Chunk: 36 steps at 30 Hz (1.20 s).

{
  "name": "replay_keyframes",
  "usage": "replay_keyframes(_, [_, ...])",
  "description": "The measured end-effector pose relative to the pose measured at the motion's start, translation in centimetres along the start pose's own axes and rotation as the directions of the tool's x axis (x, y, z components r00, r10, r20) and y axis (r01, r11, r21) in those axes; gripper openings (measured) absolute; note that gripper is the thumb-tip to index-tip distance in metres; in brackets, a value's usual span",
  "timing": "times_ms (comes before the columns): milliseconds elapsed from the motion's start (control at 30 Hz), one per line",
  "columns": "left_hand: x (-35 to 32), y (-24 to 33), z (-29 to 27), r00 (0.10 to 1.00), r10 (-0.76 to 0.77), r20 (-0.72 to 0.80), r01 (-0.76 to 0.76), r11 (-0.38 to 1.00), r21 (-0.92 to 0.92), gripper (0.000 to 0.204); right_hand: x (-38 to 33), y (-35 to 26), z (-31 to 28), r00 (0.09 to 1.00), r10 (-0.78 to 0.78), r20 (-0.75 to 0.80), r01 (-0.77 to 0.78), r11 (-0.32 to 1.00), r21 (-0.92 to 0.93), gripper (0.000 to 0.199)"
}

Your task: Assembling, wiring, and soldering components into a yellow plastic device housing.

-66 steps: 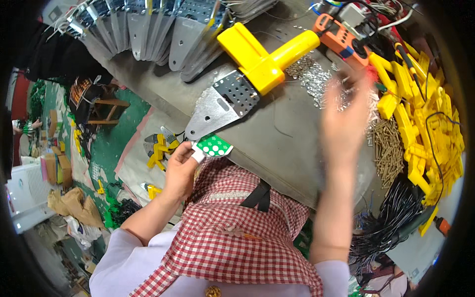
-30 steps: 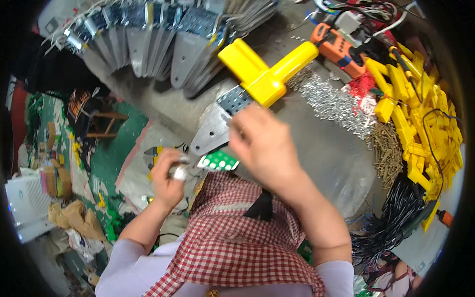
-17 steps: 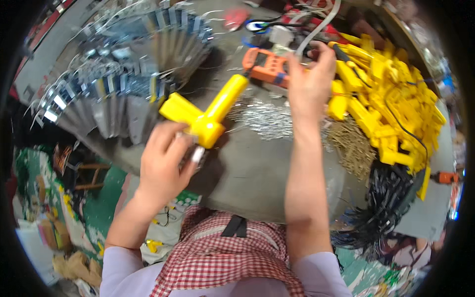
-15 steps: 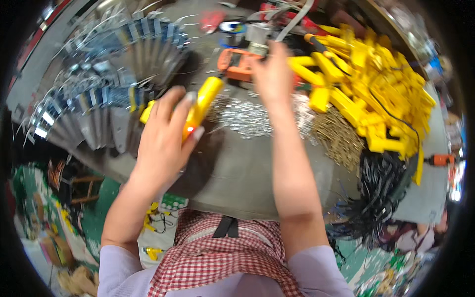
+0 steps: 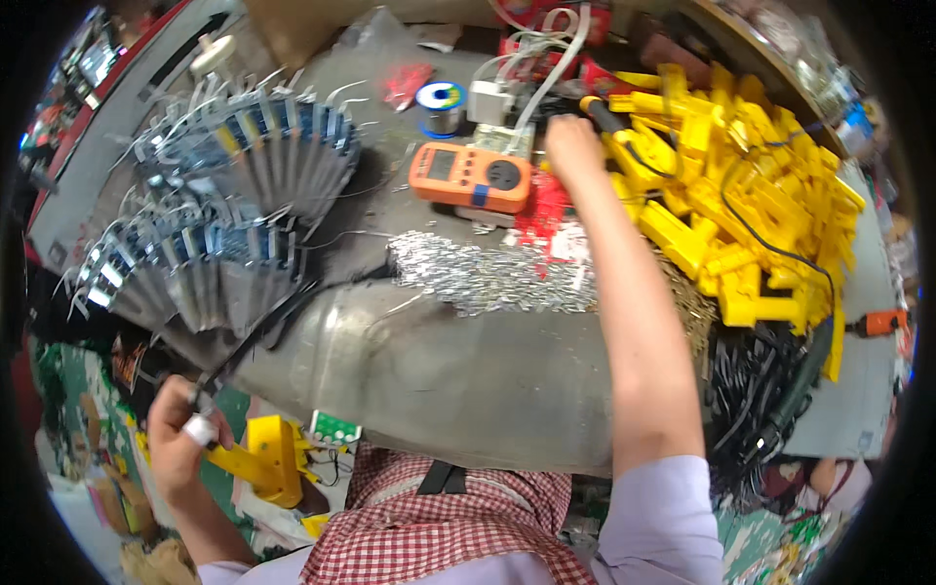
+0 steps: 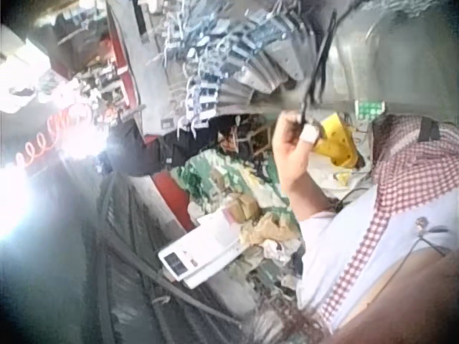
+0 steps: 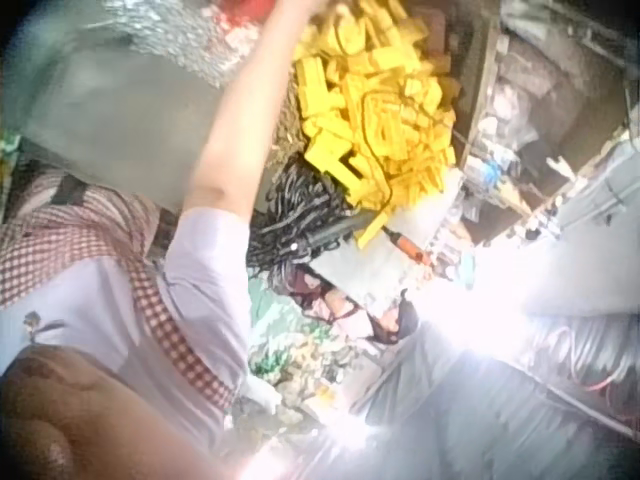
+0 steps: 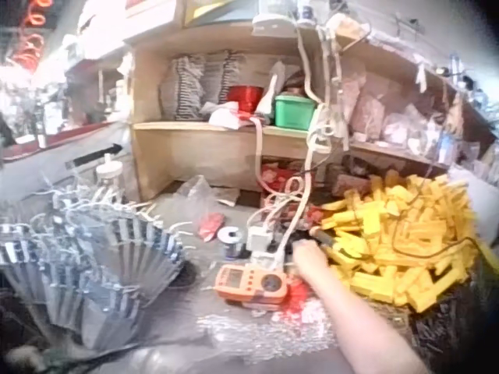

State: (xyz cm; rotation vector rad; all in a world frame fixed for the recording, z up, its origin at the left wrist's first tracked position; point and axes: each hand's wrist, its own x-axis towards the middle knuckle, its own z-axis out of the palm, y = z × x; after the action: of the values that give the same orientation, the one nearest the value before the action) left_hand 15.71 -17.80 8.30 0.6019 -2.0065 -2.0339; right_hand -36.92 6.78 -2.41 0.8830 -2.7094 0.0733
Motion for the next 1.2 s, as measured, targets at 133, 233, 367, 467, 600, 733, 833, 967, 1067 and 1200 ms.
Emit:
replay_keyframes(133, [-6.1, -8.8, -7.2, 0.884, -0.377, -0.276, 0.464, 0.778, 0.423, 0.023, 2.7, -0.2, 0.4, 0.964, 0.206, 0.166, -0.204, 0.978, -0.028, 0.037])
replay_keyframes(233, [-10.7, -16.7, -9.8, 0.918, -0.182, -0.352, 0.39, 0.267, 0.881, 0.031, 3.8, 0.8, 1.0, 0.934, 0.315, 0.167, -0.292, 0.945, -0.148, 0.039])
replay_keyframes(367, [-7.8, -15.5, -5.8, 0.94, 0.143, -0.31, 0.279, 0.201, 0.939, 0.032, 2.9, 0.2, 0.0, 0.948, 0.294, 0.125, -0.27, 0.947, -0.175, 0.033])
replay_keyframes(467, [0.7, -10.2, -1.4, 0.829, 0.482, -0.284, 0.007, 0.499, 0.867, 0.036, -0.5, -0.5, -1.8, 0.985, 0.164, -0.061, -0.168, 0.983, -0.079, 0.029])
replay_keyframes(600, [8.6, -7.1, 2.3, 0.749, 0.634, -0.191, -0.077, 0.371, 0.925, 0.045, -12.3, -7.0, -9.0, 0.959, -0.088, -0.268, 0.131, 0.98, 0.149, 0.02])
replay_keyframes(733, [9.9, -7.9, 2.6, 0.669, 0.691, -0.273, -0.185, 0.51, 0.84, 0.024, -26.9, -9.0, -14.1, 0.945, -0.247, 0.216, 0.188, 0.947, 0.261, 0.024])
replay_keyframes(833, [7.2, -5.4, 7.0, 0.837, 0.546, 0.029, -0.398, 0.571, 0.718, 0.023, -30.9, -9.4, -12.6, 0.965, -0.152, 0.214, 0.085, 0.953, 0.292, 0.033])
replay_keyframes(967, [6.2, -6.0, 10.6, 0.792, 0.218, 0.571, -0.592, 0.506, 0.628, 0.034, -30.6, -10.0, -11.6, 0.985, -0.094, 0.144, 0.039, 0.938, 0.346, 0.035])
replay_keyframes(1067, [7.1, -4.6, 14.1, 0.73, 0.155, 0.665, -0.656, 0.433, 0.619, 0.046, -30.5, -9.7, -11.3, 0.993, -0.04, 0.109, -0.009, 0.909, 0.416, 0.033])
replay_keyframes(1200, [6.5, -4.6, 21.7, 0.58, 0.28, 0.765, -0.811, 0.106, 0.576, 0.045, -29.4, -9.7, -12.5, 0.991, -0.032, 0.129, -0.035, 0.871, 0.49, 0.043])
